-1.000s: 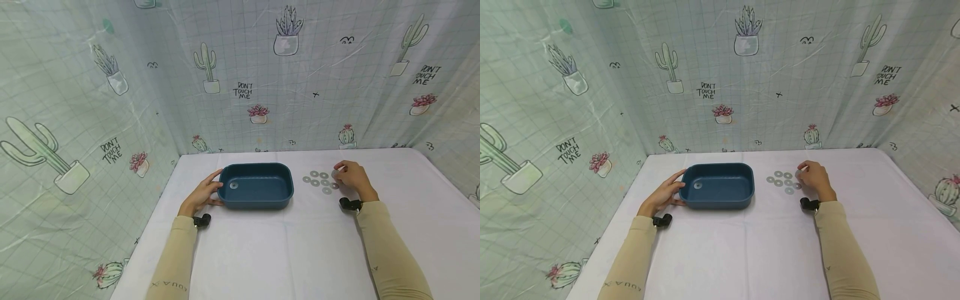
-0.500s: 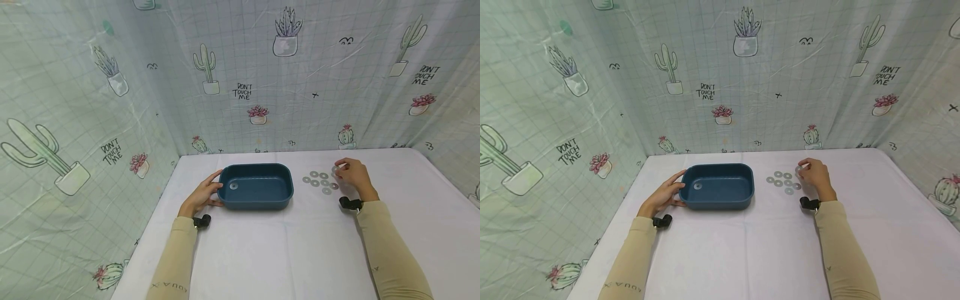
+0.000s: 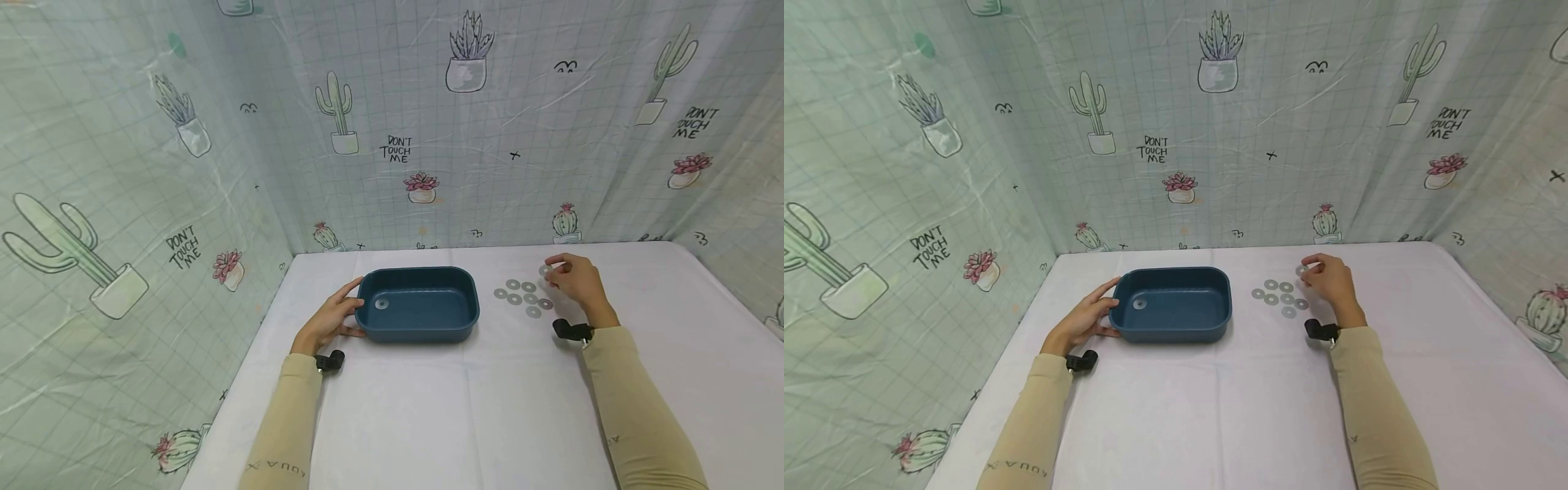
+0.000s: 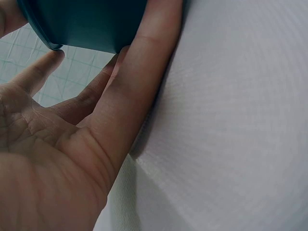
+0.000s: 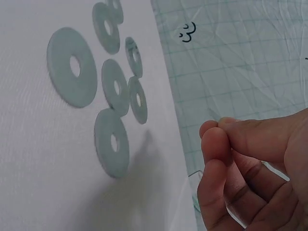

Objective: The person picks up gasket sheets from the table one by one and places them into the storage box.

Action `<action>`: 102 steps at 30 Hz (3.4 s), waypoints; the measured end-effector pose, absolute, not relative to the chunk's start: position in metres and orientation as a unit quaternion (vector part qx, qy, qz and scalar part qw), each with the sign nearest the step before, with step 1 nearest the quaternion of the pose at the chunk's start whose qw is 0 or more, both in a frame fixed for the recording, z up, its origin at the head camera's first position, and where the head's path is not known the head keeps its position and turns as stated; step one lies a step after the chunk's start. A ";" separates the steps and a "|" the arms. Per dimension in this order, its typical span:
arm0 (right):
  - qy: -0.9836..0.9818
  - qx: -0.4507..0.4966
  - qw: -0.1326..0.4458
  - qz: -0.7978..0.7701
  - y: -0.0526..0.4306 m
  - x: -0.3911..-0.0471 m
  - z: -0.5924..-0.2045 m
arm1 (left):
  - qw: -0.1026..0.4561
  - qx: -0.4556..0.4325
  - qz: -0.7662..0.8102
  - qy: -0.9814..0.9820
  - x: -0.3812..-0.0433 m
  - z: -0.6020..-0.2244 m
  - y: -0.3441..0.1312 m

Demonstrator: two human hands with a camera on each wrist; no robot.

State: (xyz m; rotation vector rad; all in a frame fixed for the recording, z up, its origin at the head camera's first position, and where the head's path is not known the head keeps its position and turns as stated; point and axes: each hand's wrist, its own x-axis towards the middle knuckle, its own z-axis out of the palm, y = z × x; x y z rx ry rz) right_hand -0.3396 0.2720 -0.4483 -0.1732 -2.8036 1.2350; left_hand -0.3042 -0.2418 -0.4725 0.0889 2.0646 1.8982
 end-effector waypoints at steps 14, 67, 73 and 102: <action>-0.902 -0.026 0.065 0.426 0.253 -0.337 -0.428 | 0.167 0.034 0.669 0.723 -0.305 -0.473 -0.242; -0.860 0.181 0.068 0.472 0.104 -0.299 -0.426 | 0.163 0.022 0.666 0.727 -0.304 -0.472 -0.241; -0.854 0.192 0.055 0.481 0.091 -0.291 -0.429 | 0.164 0.022 0.667 0.726 -0.304 -0.472 -0.240; -0.830 0.184 -0.004 0.526 0.027 -0.303 -0.427 | 0.163 0.023 0.667 0.727 -0.303 -0.472 -0.240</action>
